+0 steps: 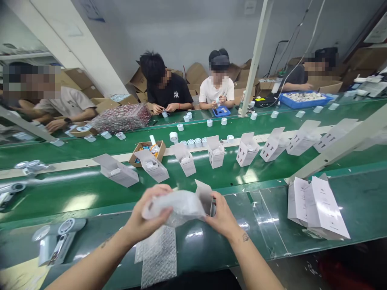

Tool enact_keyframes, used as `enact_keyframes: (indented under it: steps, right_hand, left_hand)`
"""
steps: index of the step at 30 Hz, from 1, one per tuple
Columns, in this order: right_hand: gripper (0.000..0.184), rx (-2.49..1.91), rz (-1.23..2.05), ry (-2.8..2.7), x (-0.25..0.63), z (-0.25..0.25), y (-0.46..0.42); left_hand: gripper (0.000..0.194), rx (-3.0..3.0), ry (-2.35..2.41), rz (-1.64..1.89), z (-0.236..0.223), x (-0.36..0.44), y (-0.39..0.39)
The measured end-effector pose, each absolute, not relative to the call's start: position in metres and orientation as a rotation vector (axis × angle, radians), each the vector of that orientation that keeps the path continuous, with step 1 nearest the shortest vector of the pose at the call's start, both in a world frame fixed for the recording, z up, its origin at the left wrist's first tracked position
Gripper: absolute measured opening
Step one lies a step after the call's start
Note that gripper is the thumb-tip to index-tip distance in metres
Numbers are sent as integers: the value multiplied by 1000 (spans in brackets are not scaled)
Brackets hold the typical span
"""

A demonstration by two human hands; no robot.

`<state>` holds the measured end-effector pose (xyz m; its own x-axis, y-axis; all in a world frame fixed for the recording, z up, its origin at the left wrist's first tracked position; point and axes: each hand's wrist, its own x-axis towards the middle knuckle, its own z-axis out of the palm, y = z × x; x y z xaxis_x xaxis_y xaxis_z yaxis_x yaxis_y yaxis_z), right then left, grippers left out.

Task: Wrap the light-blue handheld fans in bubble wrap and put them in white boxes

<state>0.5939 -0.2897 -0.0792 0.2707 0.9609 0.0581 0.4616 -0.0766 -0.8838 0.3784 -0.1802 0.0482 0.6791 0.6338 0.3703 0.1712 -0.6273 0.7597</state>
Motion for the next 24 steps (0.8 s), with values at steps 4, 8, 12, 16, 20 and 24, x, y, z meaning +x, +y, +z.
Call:
enact_keyframes:
  steps: [4,8,12,16,20,24]
  right_hand:
    - [73,-1668,712,-1419,578,-80,-284]
    - [72,-1612,650,-1452,576,-90,-283]
    - [71,-1527,598,-1498,581,-102,-282]
    - [69,-1484,554,-1526,584,-106,-282]
    - [67,-1534,519,-1467,581,-108,-280]
    - [64,-1579,451,-1411,577,-114,-276]
  left_hand:
    - [23,1793,975,935,52,396,-188]
    - [15,1968,1211,835,37,403,-195]
    - [21,2410,1172,491,53,414,-203]
    - [23,2611,1245,56,72,443,-210]
    - [22,2650,1406,95,61,458,-221]
    - [18,2699,1378,67,39,455,-233]
